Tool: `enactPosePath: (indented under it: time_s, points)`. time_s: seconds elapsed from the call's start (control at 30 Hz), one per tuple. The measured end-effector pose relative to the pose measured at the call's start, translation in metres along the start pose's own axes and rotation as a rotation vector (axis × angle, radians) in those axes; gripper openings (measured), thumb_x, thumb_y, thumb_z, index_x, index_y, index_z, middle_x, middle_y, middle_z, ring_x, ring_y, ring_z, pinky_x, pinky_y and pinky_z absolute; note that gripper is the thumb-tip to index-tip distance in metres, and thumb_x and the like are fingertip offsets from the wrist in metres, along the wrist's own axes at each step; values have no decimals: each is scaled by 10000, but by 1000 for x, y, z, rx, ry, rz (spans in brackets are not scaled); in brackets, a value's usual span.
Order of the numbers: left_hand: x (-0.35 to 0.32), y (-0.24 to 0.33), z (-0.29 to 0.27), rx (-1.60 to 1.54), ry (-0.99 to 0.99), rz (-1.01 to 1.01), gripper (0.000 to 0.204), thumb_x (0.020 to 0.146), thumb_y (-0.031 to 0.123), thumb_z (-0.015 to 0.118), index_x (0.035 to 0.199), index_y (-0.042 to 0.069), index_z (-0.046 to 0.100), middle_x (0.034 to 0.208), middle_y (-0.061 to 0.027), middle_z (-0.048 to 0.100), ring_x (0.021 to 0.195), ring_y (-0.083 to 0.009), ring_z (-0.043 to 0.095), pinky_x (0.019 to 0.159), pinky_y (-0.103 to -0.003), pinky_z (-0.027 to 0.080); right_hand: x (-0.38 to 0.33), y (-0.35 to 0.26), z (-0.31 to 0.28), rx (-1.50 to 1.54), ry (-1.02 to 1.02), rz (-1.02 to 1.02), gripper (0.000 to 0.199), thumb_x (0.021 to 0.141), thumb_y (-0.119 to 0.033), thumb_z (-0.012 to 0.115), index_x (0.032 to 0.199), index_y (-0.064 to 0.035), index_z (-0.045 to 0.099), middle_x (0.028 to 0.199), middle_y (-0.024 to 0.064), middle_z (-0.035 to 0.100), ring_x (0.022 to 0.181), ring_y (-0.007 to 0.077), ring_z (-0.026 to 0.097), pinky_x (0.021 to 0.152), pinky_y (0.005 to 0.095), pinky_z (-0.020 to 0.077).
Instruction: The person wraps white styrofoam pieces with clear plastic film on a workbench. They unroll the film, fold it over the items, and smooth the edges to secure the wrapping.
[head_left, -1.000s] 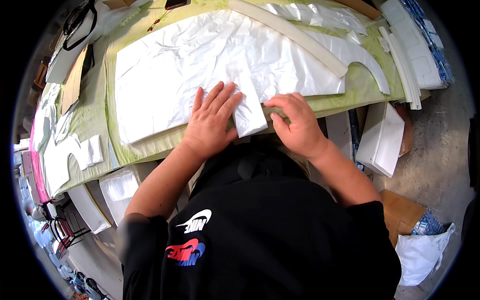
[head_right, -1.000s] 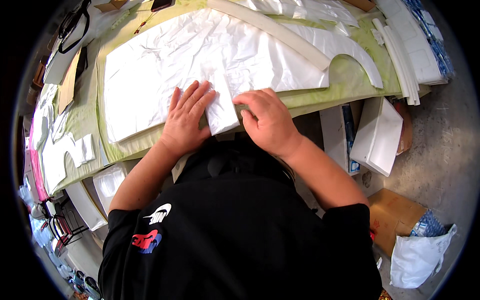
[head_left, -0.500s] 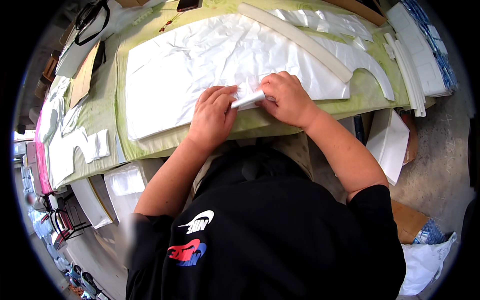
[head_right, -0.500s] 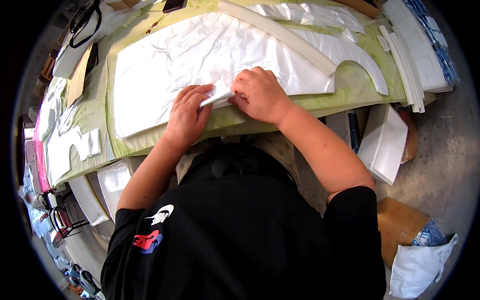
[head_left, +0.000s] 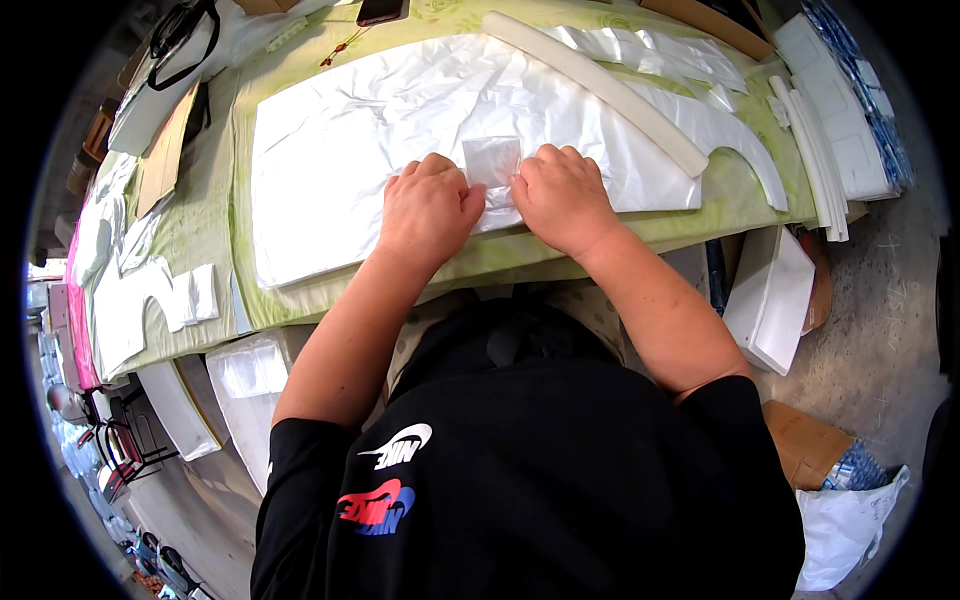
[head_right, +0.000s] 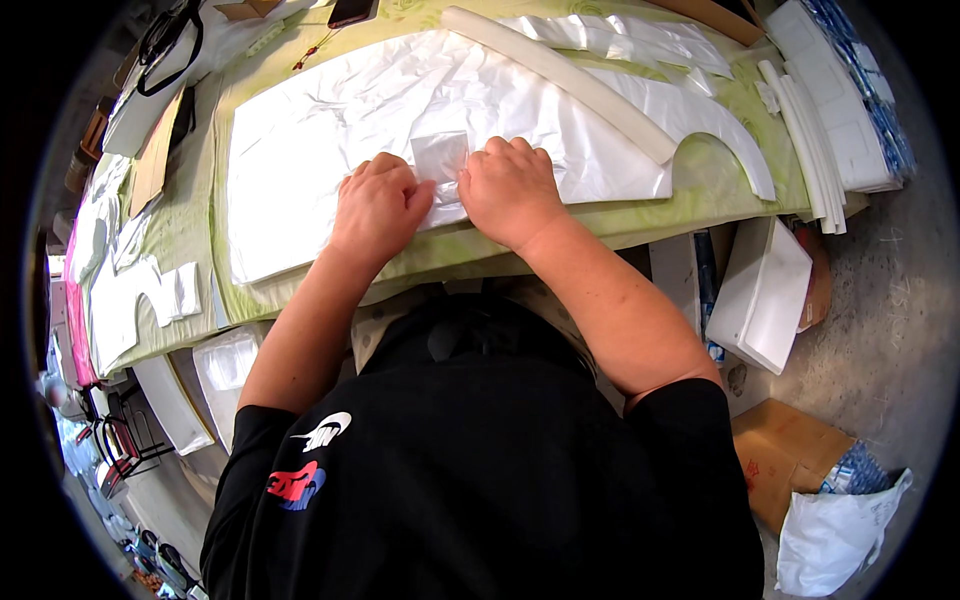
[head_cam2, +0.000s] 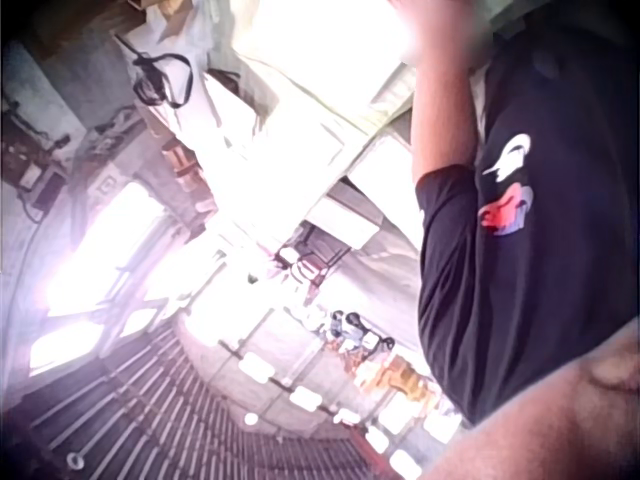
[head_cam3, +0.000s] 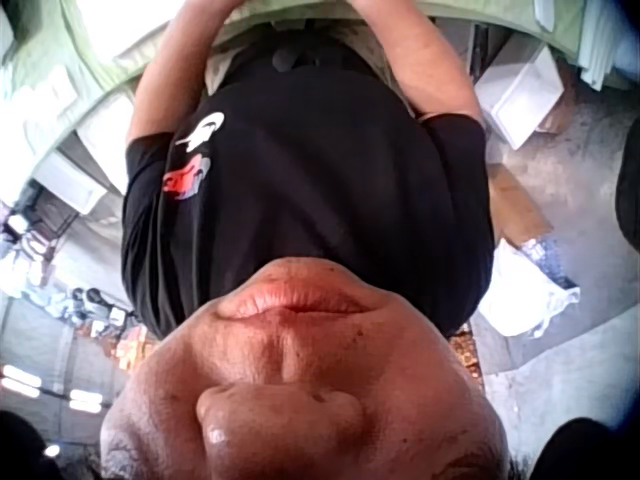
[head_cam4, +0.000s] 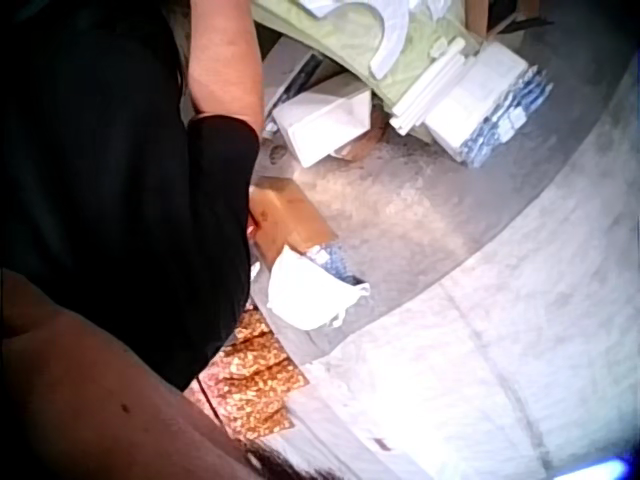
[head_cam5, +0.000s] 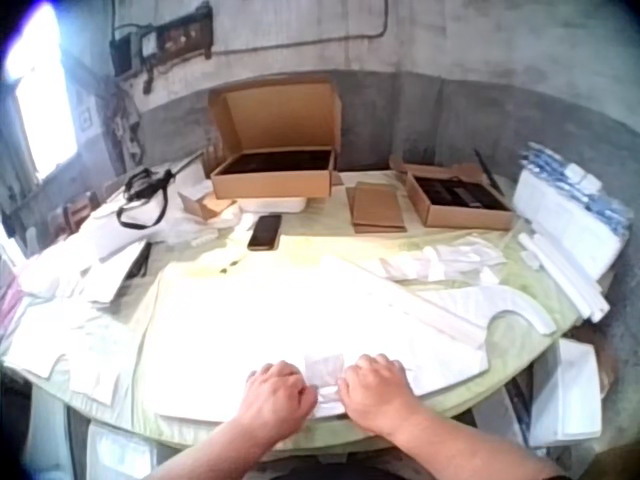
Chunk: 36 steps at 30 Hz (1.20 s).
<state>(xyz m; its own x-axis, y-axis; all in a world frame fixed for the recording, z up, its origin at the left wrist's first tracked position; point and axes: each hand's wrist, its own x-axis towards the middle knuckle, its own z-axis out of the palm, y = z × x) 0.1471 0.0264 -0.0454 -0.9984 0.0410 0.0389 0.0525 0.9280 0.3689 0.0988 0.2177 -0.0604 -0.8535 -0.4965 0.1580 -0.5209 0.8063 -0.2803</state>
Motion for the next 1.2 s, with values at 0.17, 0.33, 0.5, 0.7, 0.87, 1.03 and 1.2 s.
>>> enactPosePath:
  time_s: [0.17, 0.33, 0.5, 0.7, 0.87, 1.03, 1.2]
  points:
    - [-7, -13, 23, -85, 333, 309, 400, 946, 349, 642, 1300, 161, 625, 1446, -99, 527, 1376, -352, 446, 1121, -546, 343, 3, -1, -2, -4, -38, -8, 233, 940, -279, 589, 940, -77, 707, 983, 100, 655, 995, 318, 608, 884, 479, 474]
    - [-12, 3, 22, 124, 35, 246, 634, 977, 509, 569, 1539, 236, 457, 1657, -140, 304, 1550, -372, 215, 1238, -608, 127, 2, 0, -1, 133, 65, 30, 358, 918, -297, 609, 1230, -128, 662, 1002, 90, 668, 969, 332, 636, 862, 486, 501]
    - [-18, 5, 18, 117, 73, 187, 654, 954, 491, 614, 1534, 233, 457, 1638, -180, 321, 1533, -387, 239, 1232, -612, 135, 9, 1, -10, 72, -64, 1, 505, 879, -304, 618, 1369, -182, 627, 1078, 100, 682, 1014, 334, 652, 900, 474, 521]
    - [-88, -8, 15, -548, 39, 165, 585, 947, 236, 731, 1455, 98, 477, 1532, -151, 458, 1323, -291, 523, 1117, -467, 419, 16, -4, -19, 99, -147, 74, 554, 844, -314, 631, 1378, -170, 620, 1135, 122, 672, 1094, 333, 638, 969, 439, 515]
    - [-124, 5, 8, -1484, -234, -475, 554, 1028, 198, 639, 1478, 31, 363, 1412, -143, 527, 1265, -252, 575, 1024, -396, 514, -14, -17, -19, 158, -136, -66, 520, 831, -296, 671, 1325, -138, 641, 1105, 137, 650, 1108, 347, 611, 967, 441, 501]
    - [-114, 9, 14, -1648, -170, -636, 604, 1031, 140, 610, 1534, 20, 297, 1360, -148, 554, 1184, -228, 614, 958, -395, 555, -54, -51, -20, 520, -252, -38, 391, 851, -280, 721, 1188, -85, 685, 1121, 139, 627, 1043, 307, 616, 932, 407, 517]
    - [-123, 11, 18, -1349, -13, -413, 852, 972, 110, 694, 1603, 24, 128, 1173, -168, 681, 1026, -164, 665, 860, -300, 550, -60, -55, -15, 1021, -195, 212, 518, 880, -244, 770, 1310, -33, 571, 1169, 140, 599, 918, 173, 618, 834, 318, 543]
